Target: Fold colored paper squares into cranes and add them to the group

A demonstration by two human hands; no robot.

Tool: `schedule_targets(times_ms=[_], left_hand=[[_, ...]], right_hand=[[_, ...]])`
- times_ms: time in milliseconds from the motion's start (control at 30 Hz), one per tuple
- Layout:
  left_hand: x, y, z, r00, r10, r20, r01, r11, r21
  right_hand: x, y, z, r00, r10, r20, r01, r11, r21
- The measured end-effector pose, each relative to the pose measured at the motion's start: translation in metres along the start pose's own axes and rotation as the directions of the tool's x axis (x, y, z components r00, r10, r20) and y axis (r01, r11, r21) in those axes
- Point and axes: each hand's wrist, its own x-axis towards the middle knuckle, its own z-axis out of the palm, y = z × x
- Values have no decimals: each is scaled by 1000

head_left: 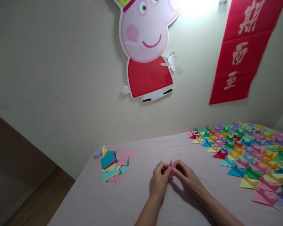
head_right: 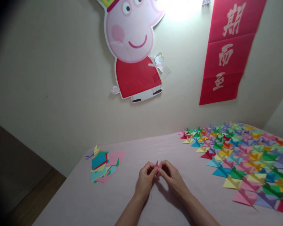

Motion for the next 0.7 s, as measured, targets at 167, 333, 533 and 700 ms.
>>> schedule_targets(times_ms=[167, 333, 533, 700], left_hand=[[1, -4, -1, 999, -32, -18, 31, 998, -58], [2, -3, -4, 999, -20, -26, 19, 998, -58], [1, 1, -3, 1000, 1, 0, -1, 1000, -28], [2, 1, -5, 999, 41, -7, -41, 999, 8]], right_hand=[[0, 3, -2, 999, 3, -54, -3, 1000, -4], [0, 0, -1, 999, -7, -52, 7, 1000, -6], [1, 6, -1, 997, 34, -68, -34, 999, 3], [2, 10, -3, 998, 36, -60, -38, 999, -31]])
